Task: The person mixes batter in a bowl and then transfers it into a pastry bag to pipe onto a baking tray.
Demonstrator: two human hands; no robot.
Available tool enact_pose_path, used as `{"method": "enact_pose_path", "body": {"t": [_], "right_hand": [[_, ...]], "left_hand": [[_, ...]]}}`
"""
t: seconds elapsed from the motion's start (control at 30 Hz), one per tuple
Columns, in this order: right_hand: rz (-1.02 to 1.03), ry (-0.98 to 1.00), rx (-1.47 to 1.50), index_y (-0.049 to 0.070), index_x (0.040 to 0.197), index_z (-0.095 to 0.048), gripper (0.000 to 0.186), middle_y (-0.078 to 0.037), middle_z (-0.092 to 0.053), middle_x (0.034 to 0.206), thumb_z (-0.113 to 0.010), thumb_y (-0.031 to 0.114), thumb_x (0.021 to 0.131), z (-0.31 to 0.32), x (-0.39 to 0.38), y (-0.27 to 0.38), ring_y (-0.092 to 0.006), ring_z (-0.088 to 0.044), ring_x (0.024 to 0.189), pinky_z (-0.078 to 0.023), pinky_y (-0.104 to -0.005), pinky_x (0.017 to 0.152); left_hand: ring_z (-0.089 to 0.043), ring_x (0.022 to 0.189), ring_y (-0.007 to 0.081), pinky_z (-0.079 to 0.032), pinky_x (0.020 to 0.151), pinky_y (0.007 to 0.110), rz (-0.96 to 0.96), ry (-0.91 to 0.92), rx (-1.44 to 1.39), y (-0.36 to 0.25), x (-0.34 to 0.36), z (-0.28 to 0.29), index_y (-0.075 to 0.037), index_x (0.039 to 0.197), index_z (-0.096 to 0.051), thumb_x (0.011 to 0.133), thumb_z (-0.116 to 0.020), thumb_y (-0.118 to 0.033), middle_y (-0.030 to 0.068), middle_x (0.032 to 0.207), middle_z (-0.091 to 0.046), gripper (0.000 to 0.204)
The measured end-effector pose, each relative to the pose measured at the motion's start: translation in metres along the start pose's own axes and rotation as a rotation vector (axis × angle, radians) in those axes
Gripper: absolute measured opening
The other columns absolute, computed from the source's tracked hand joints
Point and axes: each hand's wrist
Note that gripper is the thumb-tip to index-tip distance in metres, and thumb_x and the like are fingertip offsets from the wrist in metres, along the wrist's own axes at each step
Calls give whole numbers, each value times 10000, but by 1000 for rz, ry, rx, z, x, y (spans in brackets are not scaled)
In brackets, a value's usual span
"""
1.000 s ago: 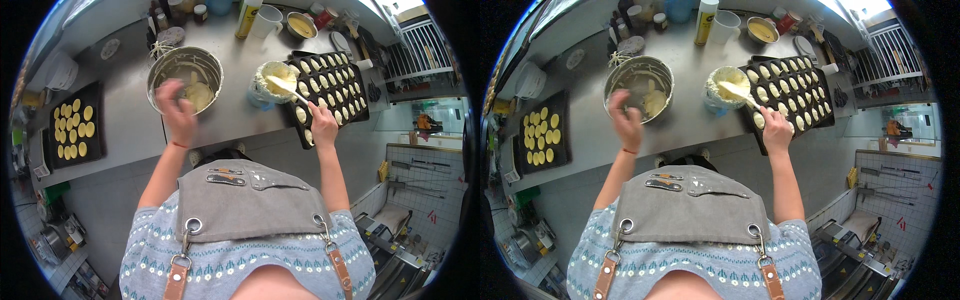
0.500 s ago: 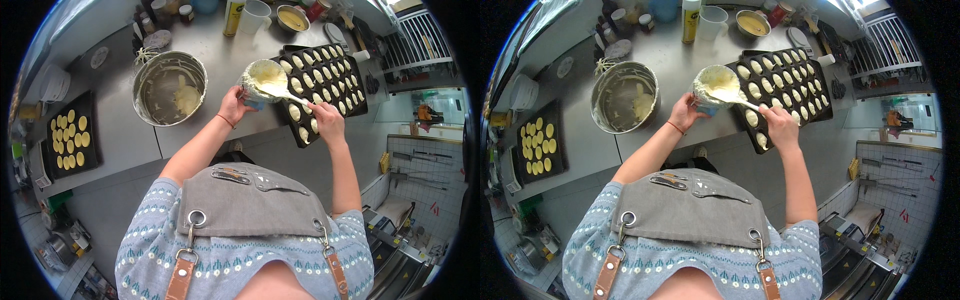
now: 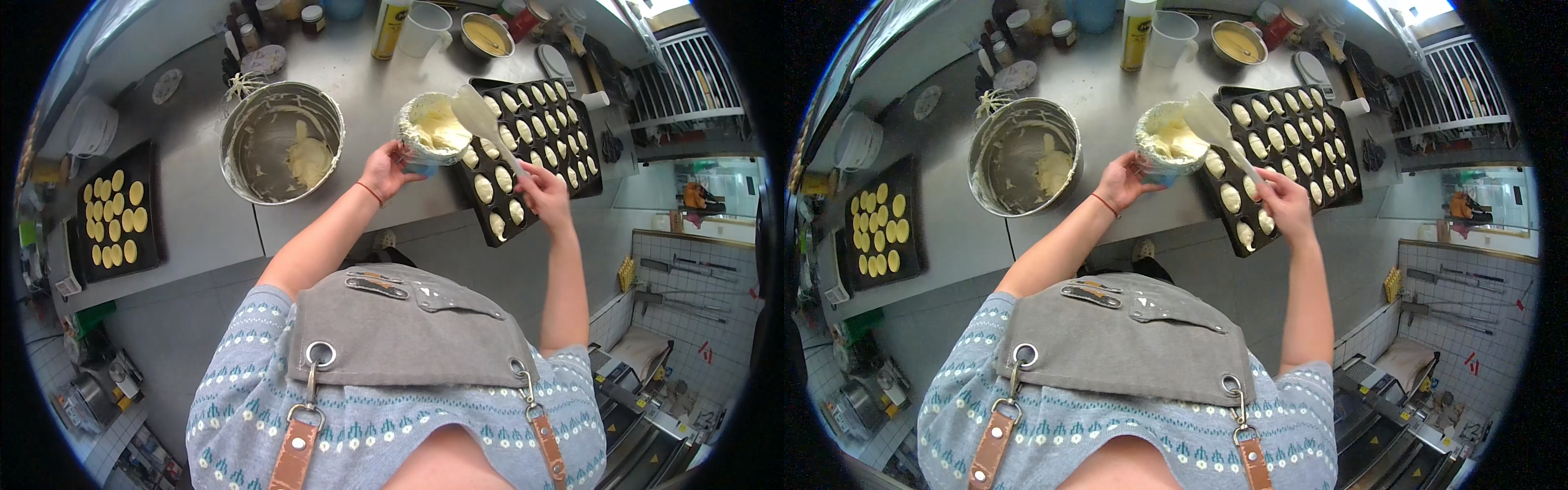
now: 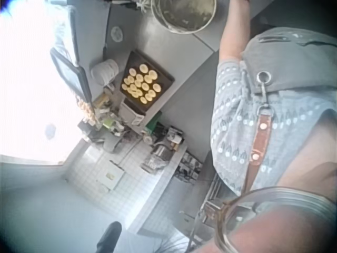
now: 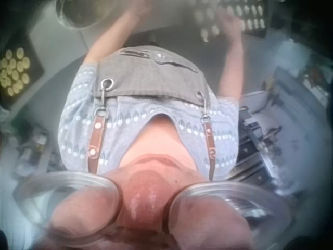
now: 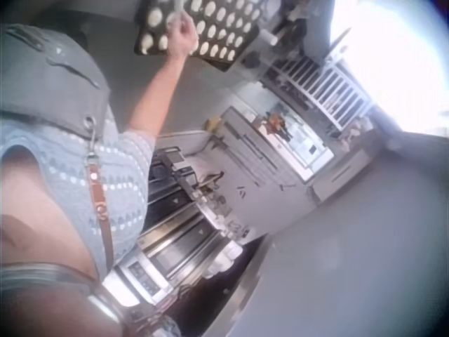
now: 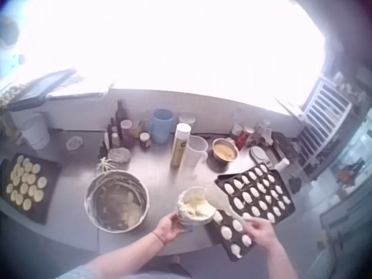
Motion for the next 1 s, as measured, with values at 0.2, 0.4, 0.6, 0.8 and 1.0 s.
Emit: {"method": "enact_pose_path", "body": {"t": [0.2, 0.4, 0.6, 0.8, 1.0], "right_hand": [[-71, -53, -2, 42, 1204, -691, 268, -11, -654, 724, -668, 139, 955, -23, 20, -55, -17, -460, 513, -320, -183, 455], [97, -332, -109, 48, 1236, -677, 277, -7, -673, 833, -650, 103, 966, 23, -27, -69, -13, -487, 604, -355, -176, 504], [428, -439, -495, 54, 1192, -654, 245, -40, -681, 872, -659, 91, 950, -43, -44, 17, -141, -628, 735, -501, -291, 624], [746, -492, -834, 79, 1120, -676, 209, -107, -697, 949, -669, 45, 914, -104, -95, 105, -281, -686, 770, -554, -364, 662], [810, -214, -696, 100, 1094, -687, 248, -110, -685, 912, -688, 8, 864, -144, -85, 145, -274, -682, 759, -537, -361, 645]], "left_hand": [[-548, 1056, 222, -349, 1024, 731, 11, -58, -15, -2, -3, -3, -133, 976, -571, 1023, -403, -273, 18, 1010, -590, 223], [-546, 1083, 203, -351, 1069, 643, 115, -137, 102, 3, -19, 6, -142, 1015, -596, 1050, -372, -382, 22, 1045, -617, 329], [-662, 1002, 365, -499, 906, 469, 174, 247, 2012, -13, -119, 111, 6, 1076, -698, 1000, -428, -526, 195, 1056, -703, 601], [-565, 1225, 365, -443, 1038, 415, -476, -645, 1171, -117, -247, 143, -14, 1362, -500, 995, -485, -343, 203, 1385, -541, 494], [-580, 1099, 162, -464, 915, 275, -919, -603, 444, -177, -184, 123, -13, 1406, -478, 867, -492, -12, 100, 1310, -581, 539]]}}
Point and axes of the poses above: each hand's wrist, its own x-axis towards the middle knuckle, its own z-axis out of the back of the hand, y = z × x
